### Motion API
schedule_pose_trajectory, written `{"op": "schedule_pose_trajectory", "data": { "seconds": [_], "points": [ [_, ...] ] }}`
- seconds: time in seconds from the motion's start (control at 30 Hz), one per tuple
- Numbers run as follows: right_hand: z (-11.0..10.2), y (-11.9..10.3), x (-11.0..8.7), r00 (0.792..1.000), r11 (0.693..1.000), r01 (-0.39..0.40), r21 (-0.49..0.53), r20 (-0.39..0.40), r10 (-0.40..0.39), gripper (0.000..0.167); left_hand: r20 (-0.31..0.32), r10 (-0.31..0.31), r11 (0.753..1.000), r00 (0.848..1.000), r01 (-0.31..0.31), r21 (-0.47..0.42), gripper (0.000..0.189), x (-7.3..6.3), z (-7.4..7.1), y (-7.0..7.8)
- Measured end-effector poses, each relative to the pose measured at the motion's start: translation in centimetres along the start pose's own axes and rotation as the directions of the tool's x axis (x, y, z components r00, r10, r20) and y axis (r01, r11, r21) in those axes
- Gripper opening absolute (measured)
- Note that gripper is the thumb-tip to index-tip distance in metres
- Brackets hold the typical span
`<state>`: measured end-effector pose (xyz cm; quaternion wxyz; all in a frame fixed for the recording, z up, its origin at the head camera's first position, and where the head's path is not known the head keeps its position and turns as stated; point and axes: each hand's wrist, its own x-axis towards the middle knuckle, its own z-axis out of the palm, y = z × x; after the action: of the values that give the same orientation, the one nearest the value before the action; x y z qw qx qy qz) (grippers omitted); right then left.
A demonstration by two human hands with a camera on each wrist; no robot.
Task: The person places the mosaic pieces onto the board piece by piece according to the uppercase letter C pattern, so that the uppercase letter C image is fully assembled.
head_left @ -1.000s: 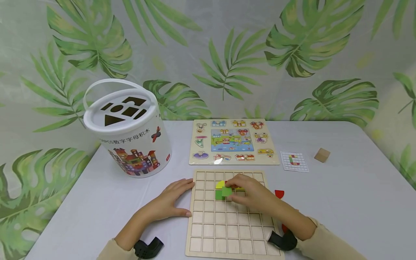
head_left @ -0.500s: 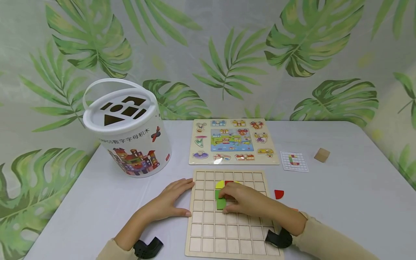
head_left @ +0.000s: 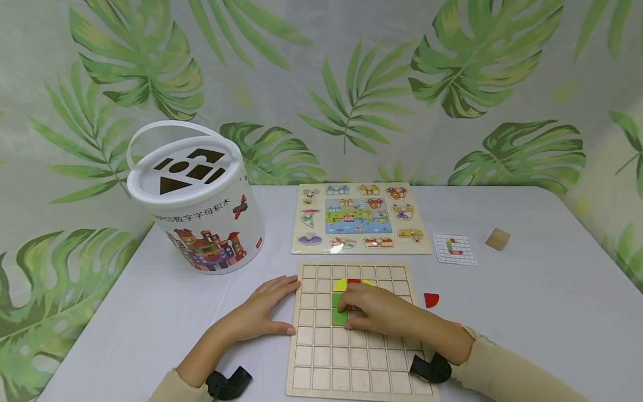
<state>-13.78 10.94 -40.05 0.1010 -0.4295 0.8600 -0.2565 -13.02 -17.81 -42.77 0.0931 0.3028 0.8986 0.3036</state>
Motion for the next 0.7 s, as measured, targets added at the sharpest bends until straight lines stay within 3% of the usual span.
{"op": "schedule_pose_trajectory", "data": {
  "seconds": [0.13,0.37,0.53,0.7],
  "points": [
    [-0.1,-0.1,0.0,1.0,1.0,-0.024,-0.001,0.015,0.024,0.02,0.002,0.003,1.0,1.0,-0.003,0.004,0.088,0.0,0.0,-0.1],
    [-1.2,-0.2,-0.9,0.995,0.992,-0.097,0.075,0.03,0.095,0.034,0.005,0.008,1.0,1.0,-0.008,0.0,0.088,0.0,0.0,0.1],
    [-2.9,0.0,-2.9,0.991,0.991,-0.108,0.084,-0.075,0.115,0.038,0.008,0.005,1.0,1.0,-0.005,-0.005,0.088,0.0,-0.1,0.2],
    [-4.5,0.6,-5.7,0.969,0.986,-0.152,0.065,-0.186,0.161,0.042,0.006,0.003,1.0,1.0,-0.003,-0.013,0.087,0.0,-0.1,0.2]
  ]
}}
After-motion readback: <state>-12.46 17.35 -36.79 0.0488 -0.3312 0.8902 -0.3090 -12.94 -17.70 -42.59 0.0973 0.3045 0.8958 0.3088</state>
